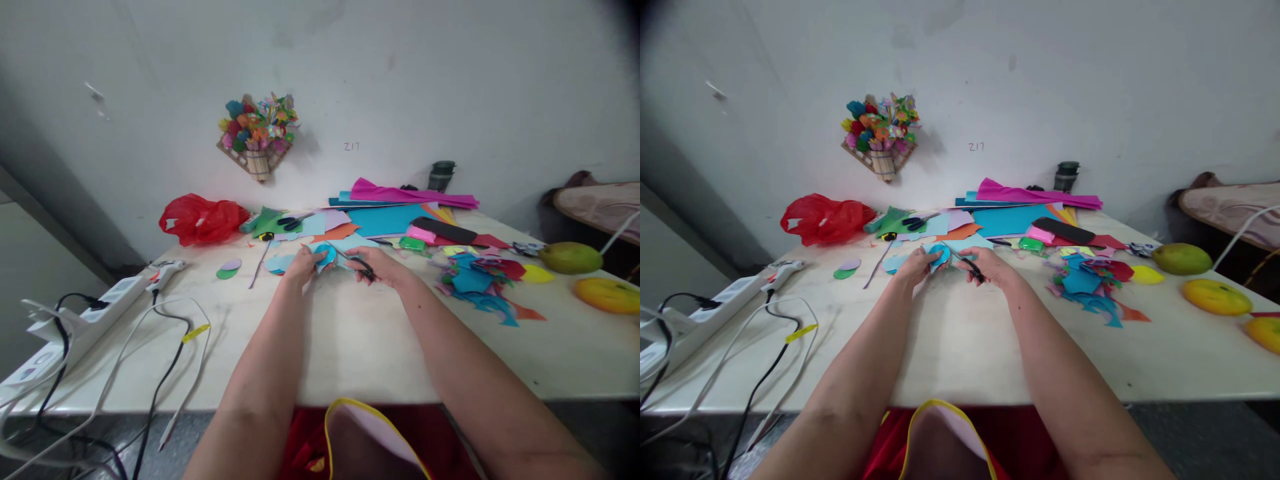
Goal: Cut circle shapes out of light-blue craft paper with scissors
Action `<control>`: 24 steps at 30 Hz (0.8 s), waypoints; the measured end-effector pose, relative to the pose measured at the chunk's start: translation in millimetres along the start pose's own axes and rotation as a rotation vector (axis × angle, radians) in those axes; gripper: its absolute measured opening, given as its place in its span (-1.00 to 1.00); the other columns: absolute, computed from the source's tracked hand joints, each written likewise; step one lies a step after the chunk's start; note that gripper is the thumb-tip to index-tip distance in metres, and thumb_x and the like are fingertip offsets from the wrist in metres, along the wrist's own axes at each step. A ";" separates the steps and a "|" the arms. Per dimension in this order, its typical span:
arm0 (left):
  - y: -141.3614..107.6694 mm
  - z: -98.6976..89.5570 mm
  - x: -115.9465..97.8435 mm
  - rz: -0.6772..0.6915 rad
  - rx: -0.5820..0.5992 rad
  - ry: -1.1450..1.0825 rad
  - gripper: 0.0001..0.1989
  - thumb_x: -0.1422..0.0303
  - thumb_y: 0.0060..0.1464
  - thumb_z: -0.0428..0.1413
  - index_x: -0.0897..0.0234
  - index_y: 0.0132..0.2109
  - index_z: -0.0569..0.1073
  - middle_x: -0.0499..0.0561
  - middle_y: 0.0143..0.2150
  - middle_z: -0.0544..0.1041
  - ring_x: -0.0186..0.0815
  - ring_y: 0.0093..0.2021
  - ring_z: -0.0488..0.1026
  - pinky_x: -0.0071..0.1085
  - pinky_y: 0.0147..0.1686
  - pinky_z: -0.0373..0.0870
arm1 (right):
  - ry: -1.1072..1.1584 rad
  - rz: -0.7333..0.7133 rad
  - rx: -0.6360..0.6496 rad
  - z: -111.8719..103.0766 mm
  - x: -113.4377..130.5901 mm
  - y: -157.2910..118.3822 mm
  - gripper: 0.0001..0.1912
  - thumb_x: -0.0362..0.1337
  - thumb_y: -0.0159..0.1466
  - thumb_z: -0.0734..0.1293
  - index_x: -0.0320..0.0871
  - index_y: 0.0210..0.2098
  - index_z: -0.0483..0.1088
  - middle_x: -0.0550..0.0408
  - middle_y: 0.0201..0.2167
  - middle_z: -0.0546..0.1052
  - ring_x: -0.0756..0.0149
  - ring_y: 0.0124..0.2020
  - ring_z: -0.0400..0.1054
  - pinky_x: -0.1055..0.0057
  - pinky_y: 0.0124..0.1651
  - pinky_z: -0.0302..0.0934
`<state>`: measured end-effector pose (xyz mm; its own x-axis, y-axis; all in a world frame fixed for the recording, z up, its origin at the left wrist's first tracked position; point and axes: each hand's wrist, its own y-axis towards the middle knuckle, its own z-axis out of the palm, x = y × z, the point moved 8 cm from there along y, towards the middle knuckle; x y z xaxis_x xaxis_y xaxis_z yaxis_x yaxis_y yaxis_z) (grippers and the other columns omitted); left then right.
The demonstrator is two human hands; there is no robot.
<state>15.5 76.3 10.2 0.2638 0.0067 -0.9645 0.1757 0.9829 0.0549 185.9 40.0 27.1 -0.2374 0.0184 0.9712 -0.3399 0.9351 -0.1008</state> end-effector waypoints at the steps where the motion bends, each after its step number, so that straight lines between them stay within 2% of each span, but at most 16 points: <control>1: -1.1 3.0 -1.6 0.007 0.020 0.024 -0.69 0.34 -0.08 0.42 0.26 -0.54 0.42 0.04 -0.57 0.50 -0.30 -0.54 0.42 -0.35 -0.42 0.34 | 0.003 -0.006 0.011 0.1 -0.6 0.6 -0.56 -0.19 0.25 0.44 -0.21 0.06 0.38 0.17 -0.70 0.48 0.44 -0.75 0.21 0.55 -0.68 0.02; 5: -5.6 12.1 -5.0 0.009 0.067 0.067 -0.75 0.36 0.01 0.37 0.31 -0.49 0.48 0.07 -0.53 0.52 -0.29 -0.50 0.44 -0.33 -0.38 0.39 | -0.025 -0.027 0.073 1.2 -3.3 2.8 -0.69 -0.11 0.21 0.46 -0.23 -0.22 0.44 0.13 -0.68 0.48 0.47 -0.75 0.21 0.55 -0.72 -0.09; 7: -8.1 15.4 -5.5 -0.009 0.076 0.061 -0.78 0.39 0.05 0.34 0.34 -0.46 0.50 0.08 -0.52 0.52 -0.30 -0.49 0.44 -0.34 -0.37 0.39 | -0.034 -0.041 0.103 1.7 -4.1 3.4 -0.68 -0.07 0.21 0.45 -0.21 -0.37 0.40 0.11 -0.66 0.48 0.47 -0.74 0.25 0.55 -0.73 -0.12; 9: -10.4 17.2 -4.9 -0.041 0.071 0.042 -0.80 0.43 0.07 0.32 0.36 -0.45 0.50 0.10 -0.51 0.53 -0.30 -0.48 0.45 -0.34 -0.34 0.40 | -0.032 -0.051 0.125 2.1 -4.7 3.4 -0.64 -0.03 0.20 0.44 -0.18 -0.44 0.35 0.10 -0.64 0.49 0.46 -0.72 0.28 0.55 -0.73 -0.10; 19: -10.2 13.2 7.1 -0.171 0.033 -0.027 -0.88 0.44 -0.02 0.37 0.30 -0.41 0.57 0.09 -0.38 0.63 -0.25 -0.36 0.56 -0.37 -0.30 0.46 | -0.044 -0.037 0.118 4.3 -0.5 -2.1 -0.55 0.08 0.12 0.48 -0.17 -0.42 0.33 0.13 -0.62 0.47 0.46 -0.71 0.30 0.53 -0.71 -0.10; 24: -11.4 14.1 7.5 -0.196 0.032 -0.044 -0.89 0.46 -0.04 0.38 0.34 -0.36 0.60 0.13 -0.42 0.62 -0.22 -0.36 0.58 -0.41 -0.37 0.47 | -0.053 -0.048 0.114 4.7 1.5 -3.2 -0.60 0.03 0.13 0.45 -0.18 -0.43 0.33 0.14 -0.63 0.46 0.46 -0.71 0.29 0.53 -0.70 -0.12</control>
<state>28.8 62.5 6.0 0.2627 -0.1929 -0.9454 0.2573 0.9583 -0.1240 182.3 35.4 27.8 -0.2651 -0.0467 0.9631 -0.4520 0.8883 -0.0814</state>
